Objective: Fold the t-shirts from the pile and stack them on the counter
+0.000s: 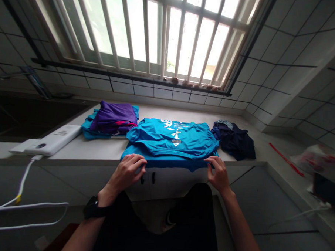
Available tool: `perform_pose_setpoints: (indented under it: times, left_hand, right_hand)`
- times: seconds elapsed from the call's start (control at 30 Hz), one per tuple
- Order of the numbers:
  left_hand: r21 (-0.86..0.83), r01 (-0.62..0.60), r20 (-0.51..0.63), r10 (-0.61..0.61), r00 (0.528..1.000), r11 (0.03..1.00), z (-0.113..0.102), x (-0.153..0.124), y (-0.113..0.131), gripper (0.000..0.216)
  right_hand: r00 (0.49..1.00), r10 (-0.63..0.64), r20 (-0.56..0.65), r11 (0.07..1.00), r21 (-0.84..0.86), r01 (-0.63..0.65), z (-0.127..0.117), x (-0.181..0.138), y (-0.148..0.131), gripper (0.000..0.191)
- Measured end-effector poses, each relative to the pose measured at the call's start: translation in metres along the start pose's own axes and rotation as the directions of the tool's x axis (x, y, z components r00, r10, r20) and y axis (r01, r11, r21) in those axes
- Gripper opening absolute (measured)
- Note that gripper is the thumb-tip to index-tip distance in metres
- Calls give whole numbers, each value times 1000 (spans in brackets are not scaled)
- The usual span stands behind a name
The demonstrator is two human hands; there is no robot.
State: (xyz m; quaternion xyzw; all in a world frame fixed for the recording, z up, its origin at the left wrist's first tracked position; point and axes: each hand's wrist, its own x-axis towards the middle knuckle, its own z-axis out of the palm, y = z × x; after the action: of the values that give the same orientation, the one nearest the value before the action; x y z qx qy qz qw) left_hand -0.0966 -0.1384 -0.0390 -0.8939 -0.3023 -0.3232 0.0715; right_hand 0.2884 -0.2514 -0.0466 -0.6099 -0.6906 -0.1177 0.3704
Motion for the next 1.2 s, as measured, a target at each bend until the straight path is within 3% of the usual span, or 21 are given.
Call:
perform_pose_setpoints:
  times: [0.1, 0.27, 0.53, 0.7, 0.87, 1.0, 1.07, 1.2]
  left_hand:
    - [41, 77, 65, -80, 995, 996, 9, 16, -5, 38]
    - [18, 108, 352, -107, 930, 994, 25, 43, -28, 47]
    - [-68, 150, 395, -112, 912, 986, 57, 100, -81, 43]
    - [-38, 213, 365, -185, 912, 976, 71, 141, -94, 37]
    - [-68, 234, 283, -206, 937, 970, 54, 150, -93, 31]
    - [-136, 195, 151, -175, 973, 971, 27, 136, -79, 24]
    - [-134, 138, 161, -116, 980, 981, 16, 126, -70, 19]
    - [-17, 4, 249, 0, 968, 1000, 6, 111, -62, 19]
  right_hand:
    - [996, 81, 35, 994, -77, -78, 10, 18, 2, 39]
    - [955, 162, 248, 980, -151, -127, 36, 51, 15, 46]
    - [873, 308, 379, 944, -233, -232, 61, 109, 30, 54]
    - [845, 357, 399, 924, -282, -257, 70, 152, 30, 56]
    - [891, 306, 334, 940, -256, -227, 57, 163, 37, 47]
    - [956, 237, 170, 962, -181, -207, 39, 140, 47, 48]
    - [976, 186, 109, 973, -159, -167, 31, 125, 50, 50]
    - [960, 166, 224, 962, -251, -108, 19, 103, 52, 43]
